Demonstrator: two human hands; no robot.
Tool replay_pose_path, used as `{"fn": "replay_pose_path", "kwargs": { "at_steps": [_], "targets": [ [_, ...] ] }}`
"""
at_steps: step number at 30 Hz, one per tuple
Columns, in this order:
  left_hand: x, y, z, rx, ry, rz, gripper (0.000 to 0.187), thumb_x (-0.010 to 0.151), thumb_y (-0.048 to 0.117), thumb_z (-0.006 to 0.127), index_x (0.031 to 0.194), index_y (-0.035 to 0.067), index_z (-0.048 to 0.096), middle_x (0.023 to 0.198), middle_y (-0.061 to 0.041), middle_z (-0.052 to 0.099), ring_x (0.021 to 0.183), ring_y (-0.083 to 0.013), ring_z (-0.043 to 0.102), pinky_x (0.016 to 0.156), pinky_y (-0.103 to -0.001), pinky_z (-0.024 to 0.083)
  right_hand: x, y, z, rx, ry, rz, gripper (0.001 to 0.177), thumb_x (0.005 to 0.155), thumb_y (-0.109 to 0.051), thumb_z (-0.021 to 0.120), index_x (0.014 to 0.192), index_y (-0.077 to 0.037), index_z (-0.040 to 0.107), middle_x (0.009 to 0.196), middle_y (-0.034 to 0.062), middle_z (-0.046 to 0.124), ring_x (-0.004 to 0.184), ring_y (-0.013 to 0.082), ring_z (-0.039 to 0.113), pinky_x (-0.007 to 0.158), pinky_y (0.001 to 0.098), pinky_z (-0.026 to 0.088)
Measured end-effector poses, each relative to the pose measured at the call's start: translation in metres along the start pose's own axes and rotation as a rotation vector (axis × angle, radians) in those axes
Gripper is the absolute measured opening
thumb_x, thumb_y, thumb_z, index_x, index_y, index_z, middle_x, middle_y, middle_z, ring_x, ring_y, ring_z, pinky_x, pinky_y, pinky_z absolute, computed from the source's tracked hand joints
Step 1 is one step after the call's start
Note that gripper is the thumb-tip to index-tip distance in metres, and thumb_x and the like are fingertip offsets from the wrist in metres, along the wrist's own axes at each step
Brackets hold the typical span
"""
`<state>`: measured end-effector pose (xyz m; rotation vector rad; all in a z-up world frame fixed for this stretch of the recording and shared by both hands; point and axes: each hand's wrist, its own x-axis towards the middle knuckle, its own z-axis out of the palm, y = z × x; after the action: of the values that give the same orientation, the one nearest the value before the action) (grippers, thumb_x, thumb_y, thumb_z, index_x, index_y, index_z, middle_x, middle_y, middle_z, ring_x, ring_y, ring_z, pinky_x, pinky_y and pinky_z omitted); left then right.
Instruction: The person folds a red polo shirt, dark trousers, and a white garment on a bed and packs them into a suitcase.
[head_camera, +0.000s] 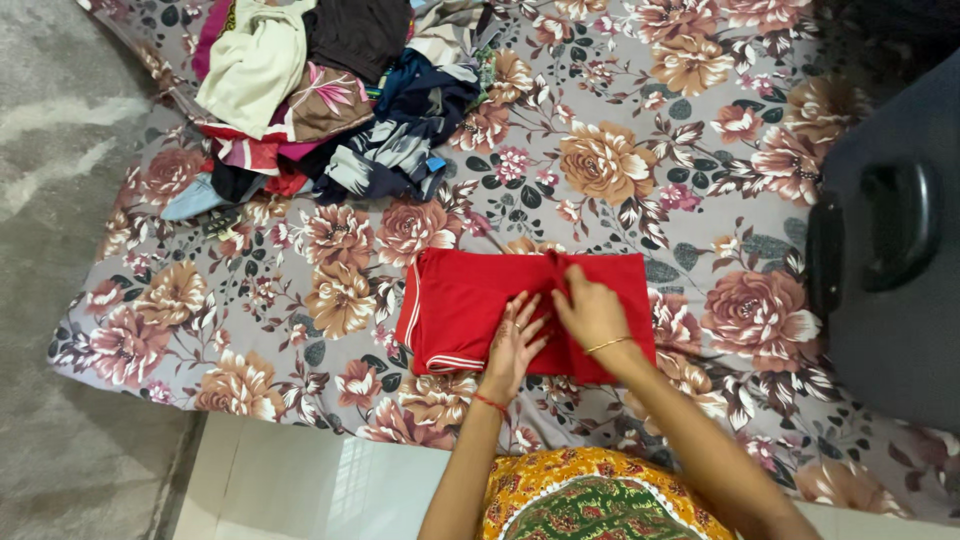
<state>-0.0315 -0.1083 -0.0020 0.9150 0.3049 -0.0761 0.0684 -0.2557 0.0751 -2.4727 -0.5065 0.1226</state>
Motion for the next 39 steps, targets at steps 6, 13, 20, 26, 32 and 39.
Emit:
{"fn": "replay_pose_path", "kwargs": {
  "at_steps": [6,13,20,26,32,39],
  "targets": [
    [-0.006,-0.002,-0.010,-0.043,0.011,-0.039,0.074,0.102,0.060,0.034,0.163,0.019,0.021,0.170,-0.005,0.028,0.152,-0.0367,0.030,0.116,-0.053,0.035,-0.004,-0.006,0.036,0.031,0.029,0.027,0.028,0.096,-0.028,0.062,0.111,-0.005,0.055,0.087,0.0275,0.070,0.077,0.0509,0.068,0.066,0.0597,0.054],
    [-0.009,0.006,-0.003,-0.012,0.013,-0.051,0.073,0.102,0.060,0.032,0.163,0.020,0.020,0.170,-0.004,0.028,0.152,-0.0354,0.031,0.115,-0.055,0.036,-0.002,-0.016,0.029,0.106,0.086,0.039,0.027,0.096,-0.025,0.062,0.111,-0.004,0.056,0.090,0.0268,0.071,0.081,0.0501,0.068,0.069,0.0591,0.053],
    [-0.010,0.006,-0.001,-0.002,0.014,-0.058,0.072,0.103,0.060,0.031,0.163,0.022,0.020,0.170,-0.004,0.027,0.152,-0.0352,0.031,0.114,-0.055,0.037,-0.003,-0.016,0.030,0.128,0.089,0.041,0.027,0.096,-0.024,0.062,0.112,-0.004,0.056,0.087,0.0263,0.071,0.080,0.0489,0.068,0.068,0.0585,0.053],
    [-0.014,0.005,-0.004,-0.005,0.012,-0.045,0.067,0.105,0.056,0.030,0.163,0.023,0.022,0.171,-0.003,0.026,0.151,-0.0360,0.031,0.113,-0.052,0.037,0.003,-0.016,0.036,0.146,0.119,-0.004,0.028,0.095,-0.025,0.063,0.111,-0.003,0.056,0.088,0.0259,0.071,0.080,0.0485,0.068,0.068,0.0577,0.053],
    [-0.017,0.004,-0.010,-0.009,0.018,-0.037,0.062,0.107,0.050,0.030,0.162,0.024,0.023,0.170,-0.003,0.026,0.151,-0.0352,0.031,0.112,-0.052,0.038,0.003,-0.015,0.054,0.121,0.096,0.019,0.026,0.094,-0.025,0.064,0.109,-0.005,0.056,0.090,0.0244,0.072,0.080,0.0481,0.068,0.068,0.0583,0.053],
    [-0.014,0.007,0.016,0.022,-0.093,-0.056,0.064,0.106,0.051,0.030,0.162,0.023,0.023,0.171,-0.002,0.025,0.150,-0.0317,0.033,0.114,-0.050,0.037,0.009,0.024,0.032,0.222,0.040,0.178,0.035,0.093,-0.031,0.069,0.119,-0.007,0.064,0.081,0.0242,0.071,0.075,0.0399,0.072,0.069,0.0483,0.056]
  ]
}}
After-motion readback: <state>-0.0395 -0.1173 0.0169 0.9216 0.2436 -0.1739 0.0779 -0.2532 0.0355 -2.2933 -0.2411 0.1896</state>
